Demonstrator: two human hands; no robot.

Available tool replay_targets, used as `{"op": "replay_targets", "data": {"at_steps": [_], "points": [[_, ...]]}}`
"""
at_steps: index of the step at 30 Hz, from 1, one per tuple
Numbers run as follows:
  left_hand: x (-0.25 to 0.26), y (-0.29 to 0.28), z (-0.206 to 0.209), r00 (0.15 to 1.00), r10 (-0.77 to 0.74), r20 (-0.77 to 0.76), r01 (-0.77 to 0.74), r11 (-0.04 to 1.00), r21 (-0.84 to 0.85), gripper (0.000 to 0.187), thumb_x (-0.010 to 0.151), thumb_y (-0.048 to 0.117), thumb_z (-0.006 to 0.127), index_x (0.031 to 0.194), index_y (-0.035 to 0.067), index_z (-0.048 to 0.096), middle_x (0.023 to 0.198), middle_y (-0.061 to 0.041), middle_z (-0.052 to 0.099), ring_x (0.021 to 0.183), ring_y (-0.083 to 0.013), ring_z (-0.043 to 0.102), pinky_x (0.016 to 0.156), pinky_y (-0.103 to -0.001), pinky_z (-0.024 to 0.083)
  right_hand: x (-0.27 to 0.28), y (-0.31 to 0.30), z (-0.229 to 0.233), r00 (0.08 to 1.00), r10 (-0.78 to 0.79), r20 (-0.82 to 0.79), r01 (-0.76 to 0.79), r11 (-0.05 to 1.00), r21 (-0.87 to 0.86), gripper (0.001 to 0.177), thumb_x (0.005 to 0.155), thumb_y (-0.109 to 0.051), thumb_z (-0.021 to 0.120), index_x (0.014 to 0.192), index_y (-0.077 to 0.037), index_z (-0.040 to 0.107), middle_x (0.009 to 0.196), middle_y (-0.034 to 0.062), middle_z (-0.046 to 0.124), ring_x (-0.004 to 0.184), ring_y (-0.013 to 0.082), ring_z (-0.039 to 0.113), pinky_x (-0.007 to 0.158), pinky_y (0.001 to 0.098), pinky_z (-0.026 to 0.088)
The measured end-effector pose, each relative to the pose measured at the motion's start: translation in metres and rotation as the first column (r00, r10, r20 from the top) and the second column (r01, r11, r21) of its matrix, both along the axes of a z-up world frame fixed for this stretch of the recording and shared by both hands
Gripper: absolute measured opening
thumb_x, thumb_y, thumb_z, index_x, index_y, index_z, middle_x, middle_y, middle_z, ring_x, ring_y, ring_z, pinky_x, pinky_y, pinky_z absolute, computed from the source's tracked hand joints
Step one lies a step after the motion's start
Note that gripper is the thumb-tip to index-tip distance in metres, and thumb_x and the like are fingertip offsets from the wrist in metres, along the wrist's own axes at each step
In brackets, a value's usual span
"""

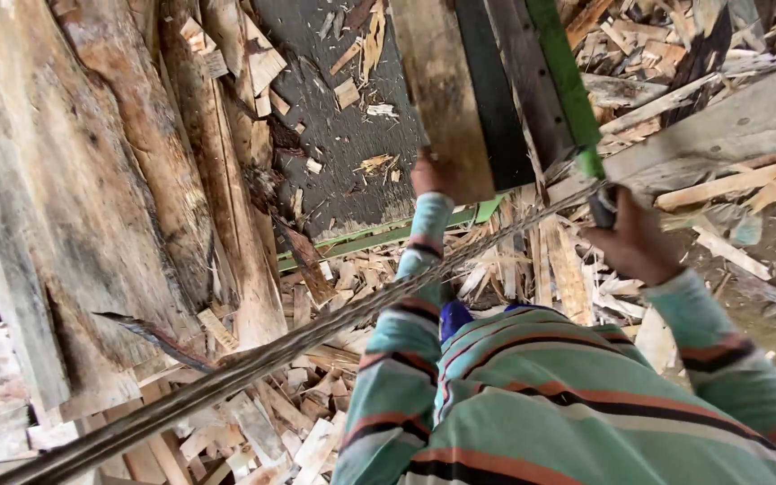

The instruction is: Trimming and cutting pieces of wood bark using a large manual lever cutter in a workshop.

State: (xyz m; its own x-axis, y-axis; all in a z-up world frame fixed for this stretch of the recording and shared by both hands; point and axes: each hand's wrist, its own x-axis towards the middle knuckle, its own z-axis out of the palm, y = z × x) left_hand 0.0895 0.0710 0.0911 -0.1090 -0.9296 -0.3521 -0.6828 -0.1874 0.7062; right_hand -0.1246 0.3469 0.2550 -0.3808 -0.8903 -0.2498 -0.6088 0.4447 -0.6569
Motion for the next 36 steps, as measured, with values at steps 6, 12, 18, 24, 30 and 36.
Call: {"op": "replay_targets", "data": {"at_steps": [6, 12, 18, 24, 30, 36], "points": [[-0.001, 0.053, 0.158, 0.869, -0.034, 0.493, 0.195, 0.940, -0.278, 0.093, 0.087, 0.058, 0.069, 0.156, 0.010, 0.031, 0.155, -0.022, 0.038, 0.140, -0.0392, 0.039, 0.108, -0.062, 0.039, -0.007, -0.001, 0.081, 0.969, 0.152, -0.196, -0.180, 0.975, -0.131, 0.073, 0.082, -0.032, 0.084, 0.133, 0.003, 0.045, 0.088, 0.0258, 0.064, 0.078, 0.0482, 0.066, 0.067, 0.0544, 0.052], [-0.015, 0.028, 0.093, 0.876, -0.163, 0.454, 0.235, 0.966, -0.107, 0.085, 0.085, 0.053, 0.070, 0.151, 0.012, 0.036, 0.153, -0.012, 0.044, 0.139, -0.0357, 0.043, 0.103, -0.060, 0.046, -0.010, -0.001, 0.037, 0.946, 0.179, -0.270, -0.247, 0.938, -0.242, 0.075, 0.077, -0.029, 0.079, 0.137, 0.004, 0.046, 0.097, 0.0293, 0.064, 0.078, 0.0481, 0.066, 0.069, 0.0541, 0.054], [0.002, 0.020, 0.085, 0.940, -0.093, 0.329, 0.208, 0.918, -0.337, 0.033, 0.108, 0.029, 0.054, 0.136, 0.014, 0.064, 0.109, -0.014, 0.076, 0.095, -0.0319, 0.075, 0.081, -0.046, 0.062, -0.012, 0.000, 0.031, 0.995, 0.064, -0.077, -0.072, 0.992, -0.106, 0.077, 0.079, -0.029, 0.081, 0.140, 0.002, 0.048, 0.096, 0.0283, 0.065, 0.083, 0.0465, 0.067, 0.072, 0.0555, 0.053], [-0.004, -0.005, -0.021, 0.947, 0.024, -0.322, -0.139, 0.931, -0.338, 0.029, 0.098, 0.029, 0.065, 0.114, 0.006, 0.075, 0.099, -0.017, 0.078, 0.085, -0.0279, 0.079, 0.076, -0.037, 0.063, -0.016, 0.004, 0.055, 0.931, 0.248, -0.268, -0.316, 0.914, -0.252, 0.069, 0.082, -0.024, 0.079, 0.137, 0.003, 0.049, 0.105, 0.0242, 0.059, 0.079, 0.0419, 0.064, 0.070, 0.0510, 0.053], [-0.028, 0.006, 0.009, 0.998, -0.013, -0.067, -0.006, 0.962, -0.273, 0.056, 0.090, 0.034, 0.075, 0.140, 0.016, 0.059, 0.111, -0.018, 0.076, 0.095, -0.0349, 0.075, 0.082, -0.046, 0.061, -0.007, 0.001, 0.047, 0.963, 0.191, -0.191, -0.242, 0.926, -0.290, 0.071, 0.086, -0.023, 0.076, 0.144, 0.003, 0.045, 0.098, 0.0238, 0.062, 0.078, 0.0433, 0.065, 0.068, 0.0524, 0.053], [-0.058, 0.001, 0.021, 0.966, -0.136, 0.220, 0.136, 0.991, 0.015, 0.098, 0.085, 0.043, 0.079, 0.161, 0.027, 0.020, 0.112, -0.021, 0.074, 0.099, -0.0385, 0.074, 0.086, -0.047, 0.061, -0.001, 0.002, 0.022, 0.990, 0.058, -0.128, -0.085, 0.973, -0.215, 0.073, 0.085, -0.027, 0.080, 0.144, -0.002, 0.046, 0.097, 0.0262, 0.068, 0.084, 0.0450, 0.070, 0.073, 0.0527, 0.056]]}}
